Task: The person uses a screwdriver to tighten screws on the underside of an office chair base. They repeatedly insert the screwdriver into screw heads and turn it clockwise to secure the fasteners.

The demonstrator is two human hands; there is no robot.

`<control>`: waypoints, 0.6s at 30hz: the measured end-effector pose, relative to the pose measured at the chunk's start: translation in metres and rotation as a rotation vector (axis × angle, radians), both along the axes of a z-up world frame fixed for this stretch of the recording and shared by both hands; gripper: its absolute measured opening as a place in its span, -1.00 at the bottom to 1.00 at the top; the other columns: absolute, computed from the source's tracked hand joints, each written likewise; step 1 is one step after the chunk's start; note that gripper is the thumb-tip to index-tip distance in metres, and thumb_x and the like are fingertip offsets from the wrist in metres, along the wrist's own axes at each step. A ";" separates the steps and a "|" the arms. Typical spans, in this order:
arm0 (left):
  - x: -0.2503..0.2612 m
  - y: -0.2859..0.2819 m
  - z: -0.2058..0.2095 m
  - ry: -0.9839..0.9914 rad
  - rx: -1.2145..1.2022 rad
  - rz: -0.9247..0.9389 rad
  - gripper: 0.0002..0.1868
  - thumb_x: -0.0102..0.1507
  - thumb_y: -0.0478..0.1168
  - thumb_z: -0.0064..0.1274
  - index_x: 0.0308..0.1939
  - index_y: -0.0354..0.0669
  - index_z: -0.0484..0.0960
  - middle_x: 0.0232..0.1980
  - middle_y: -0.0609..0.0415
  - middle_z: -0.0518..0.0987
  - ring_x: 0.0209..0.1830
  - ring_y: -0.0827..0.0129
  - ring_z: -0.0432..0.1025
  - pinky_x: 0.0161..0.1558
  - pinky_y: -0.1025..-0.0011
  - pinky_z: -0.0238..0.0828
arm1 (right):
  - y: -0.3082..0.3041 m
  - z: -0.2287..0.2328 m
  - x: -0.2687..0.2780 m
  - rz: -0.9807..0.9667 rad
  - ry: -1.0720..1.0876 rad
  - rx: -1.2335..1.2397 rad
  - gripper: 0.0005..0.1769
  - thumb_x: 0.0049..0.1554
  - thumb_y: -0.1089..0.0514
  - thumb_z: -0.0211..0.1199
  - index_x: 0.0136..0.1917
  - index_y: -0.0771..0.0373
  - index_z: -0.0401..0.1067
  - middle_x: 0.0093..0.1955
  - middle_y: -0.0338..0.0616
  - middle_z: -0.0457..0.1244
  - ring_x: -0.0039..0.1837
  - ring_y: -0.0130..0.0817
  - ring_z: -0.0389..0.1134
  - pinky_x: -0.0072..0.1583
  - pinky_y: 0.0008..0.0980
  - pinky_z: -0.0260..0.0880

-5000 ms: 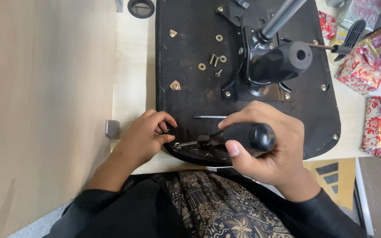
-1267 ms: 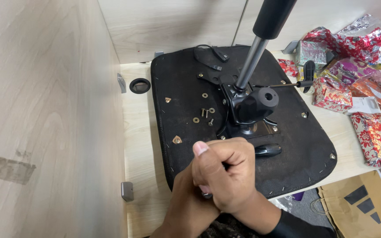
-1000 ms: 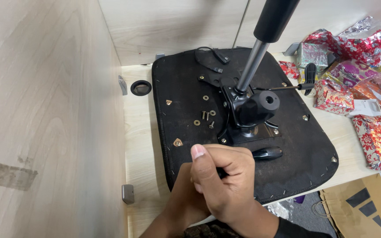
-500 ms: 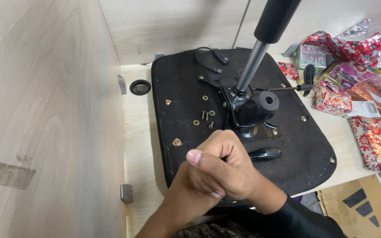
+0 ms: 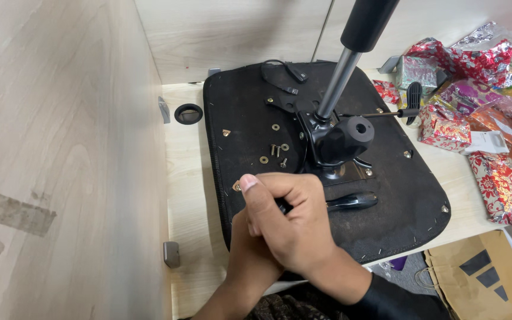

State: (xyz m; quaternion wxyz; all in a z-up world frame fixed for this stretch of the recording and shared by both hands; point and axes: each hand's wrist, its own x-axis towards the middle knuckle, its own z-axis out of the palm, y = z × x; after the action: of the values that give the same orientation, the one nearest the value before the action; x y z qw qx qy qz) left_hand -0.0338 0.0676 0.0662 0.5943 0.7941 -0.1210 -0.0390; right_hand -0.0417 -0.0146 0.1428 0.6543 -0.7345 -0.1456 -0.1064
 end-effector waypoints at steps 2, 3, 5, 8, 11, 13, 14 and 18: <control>0.006 0.000 -0.003 0.005 -0.013 -0.095 -0.91 0.12 -0.34 0.11 -0.39 -0.26 0.51 -0.43 0.08 0.63 -0.42 0.39 0.57 -0.39 0.41 0.49 | -0.013 0.007 0.011 0.212 0.082 0.110 -0.44 0.31 0.18 0.05 -0.53 0.32 0.34 -0.53 -0.17 0.25 -0.45 -0.50 0.24 -0.33 -0.47 0.27; 0.009 0.000 -0.004 0.008 -0.019 -0.144 -0.96 0.09 -0.37 0.09 -0.41 -0.25 0.54 -0.43 0.11 0.64 -0.43 0.41 0.58 -0.39 0.43 0.49 | -0.020 0.009 0.015 0.316 0.124 0.165 -0.42 0.31 0.19 0.04 -0.54 0.33 0.35 -0.53 -0.16 0.25 -0.45 -0.48 0.26 -0.31 -0.45 0.30; 0.015 0.002 -0.005 -0.029 -0.064 -0.257 -0.91 0.15 -0.33 0.15 -0.40 -0.24 0.55 -0.43 0.11 0.63 -0.40 0.43 0.57 -0.37 0.45 0.51 | -0.031 0.013 0.021 0.533 0.117 0.235 -0.41 0.34 0.19 0.04 -0.54 0.30 0.31 -0.52 -0.16 0.23 -0.43 -0.42 0.27 -0.26 -0.40 0.34; 0.015 0.009 -0.007 -0.055 -0.218 -0.351 -0.88 0.17 -0.33 0.20 -0.32 -0.23 0.56 -0.35 0.11 0.61 -0.33 0.46 0.56 -0.33 0.46 0.51 | -0.033 0.012 0.023 0.675 0.100 0.177 -0.38 0.36 0.20 0.04 -0.56 0.26 0.24 -0.55 -0.18 0.16 -0.46 -0.47 0.17 -0.29 -0.44 0.26; 0.008 0.018 -0.009 0.019 -0.334 -0.318 -0.85 0.15 -0.33 0.19 -0.25 -0.22 0.56 -0.28 0.11 0.62 -0.25 0.47 0.57 -0.26 0.46 0.54 | -0.021 0.005 0.018 0.540 0.116 0.173 -0.34 0.38 0.20 0.04 -0.59 0.23 0.19 -0.60 -0.22 0.11 -0.52 -0.53 0.08 -0.37 -0.49 0.14; 0.000 0.019 -0.009 0.061 -0.295 -0.232 -0.85 0.13 -0.32 0.20 -0.26 -0.22 0.56 -0.29 0.10 0.64 -0.25 0.44 0.59 -0.26 0.45 0.55 | -0.011 0.000 0.012 0.440 0.118 0.229 -0.32 0.38 0.19 0.03 -0.60 0.22 0.17 -0.62 -0.25 0.09 -0.53 -0.54 0.06 -0.40 -0.49 0.12; -0.005 0.019 -0.008 0.065 -0.231 -0.174 -0.85 0.12 -0.32 0.21 -0.28 -0.23 0.56 -0.31 0.08 0.66 -0.28 0.42 0.61 -0.29 0.44 0.55 | -0.008 -0.002 0.010 0.414 0.108 0.265 -0.33 0.38 0.18 0.02 -0.59 0.22 0.17 -0.62 -0.25 0.10 -0.53 -0.54 0.06 -0.40 -0.49 0.12; -0.017 0.021 0.001 0.058 -0.151 -0.073 -0.77 0.22 -0.23 0.18 -0.13 -0.17 0.47 -0.21 0.13 0.67 -0.18 0.45 0.65 -0.19 0.48 0.62 | 0.000 -0.007 -0.002 0.286 0.031 0.242 -0.34 0.38 0.19 0.03 -0.58 0.21 0.15 -0.61 -0.28 0.10 -0.54 -0.57 0.06 -0.43 -0.52 0.10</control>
State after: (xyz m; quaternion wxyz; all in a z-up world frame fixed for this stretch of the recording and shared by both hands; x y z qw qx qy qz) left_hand -0.0506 0.0883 0.0672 0.6541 0.7405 -0.1353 -0.0742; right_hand -0.0436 -0.0143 0.1355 0.7486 -0.6237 -0.2244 -0.0175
